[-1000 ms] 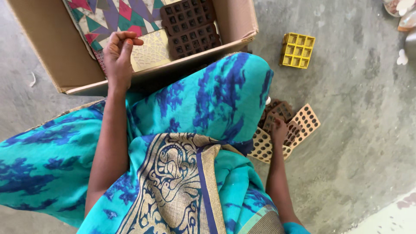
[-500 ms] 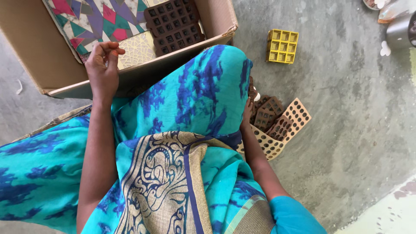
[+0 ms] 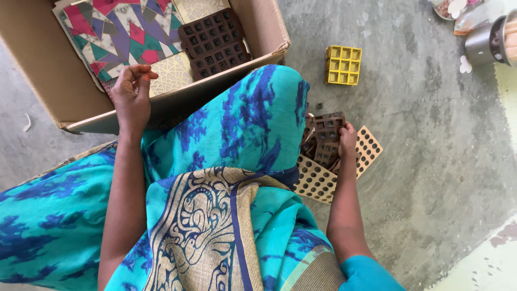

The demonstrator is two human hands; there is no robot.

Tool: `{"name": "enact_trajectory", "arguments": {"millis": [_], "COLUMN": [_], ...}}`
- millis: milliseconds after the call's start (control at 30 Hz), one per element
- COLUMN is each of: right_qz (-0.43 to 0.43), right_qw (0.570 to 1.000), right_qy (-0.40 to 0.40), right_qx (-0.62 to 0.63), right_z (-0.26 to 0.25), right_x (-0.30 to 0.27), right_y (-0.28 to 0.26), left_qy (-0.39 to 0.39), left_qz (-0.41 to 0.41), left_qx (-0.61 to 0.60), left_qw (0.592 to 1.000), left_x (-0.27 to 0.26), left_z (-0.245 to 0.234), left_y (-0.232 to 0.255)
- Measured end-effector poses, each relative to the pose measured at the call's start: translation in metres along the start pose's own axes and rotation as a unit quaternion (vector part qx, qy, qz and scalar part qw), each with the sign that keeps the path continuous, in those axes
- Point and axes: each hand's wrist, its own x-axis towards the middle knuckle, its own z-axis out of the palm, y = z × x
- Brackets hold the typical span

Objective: The person sits on the floor and assembles small dark square pieces into brown grid-like molds. They repeatedly pick up pieces from the floor, insert them into the mold cavities, and place the filled molds into a cardboard box.

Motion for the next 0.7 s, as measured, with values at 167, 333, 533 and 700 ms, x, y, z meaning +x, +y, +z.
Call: {"name": "enact_trajectory", "arguments": {"millis": [167, 333, 533, 700], "right_qz": [-0.032, -0.051, -0.104, -0.138], "right_qw": [0.997, 0.99, 0.95, 0.902], "right_qy": [-0.055, -0.062, -0.078, -0.166], "right_qx": [0.049, 0.12, 0.284, 0.375], "right_z": [0.004, 0.024, 0.059, 0.077], "right_x": [0.005, 0.008, -0.04, -0.092], "right_y": [-0.005, -0.053, -0.153, -0.213], "left_qy": [-0.002, 0.0, -0.009, -0.345], "left_qz": [0.002, 0.011, -0.052, -0.102], "left_qx": [0.025, 0.017, -0.207, -0.317], "left_qw": [1.0, 1.0, 0.977, 0.878], "left_x": [-0.003, -0.003, -0.003, -0.035], "left_z": [-0.002, -0.001, 0.017, 0.121], "left_y": [-0.003, -0.003, 0.043, 0.121]}}
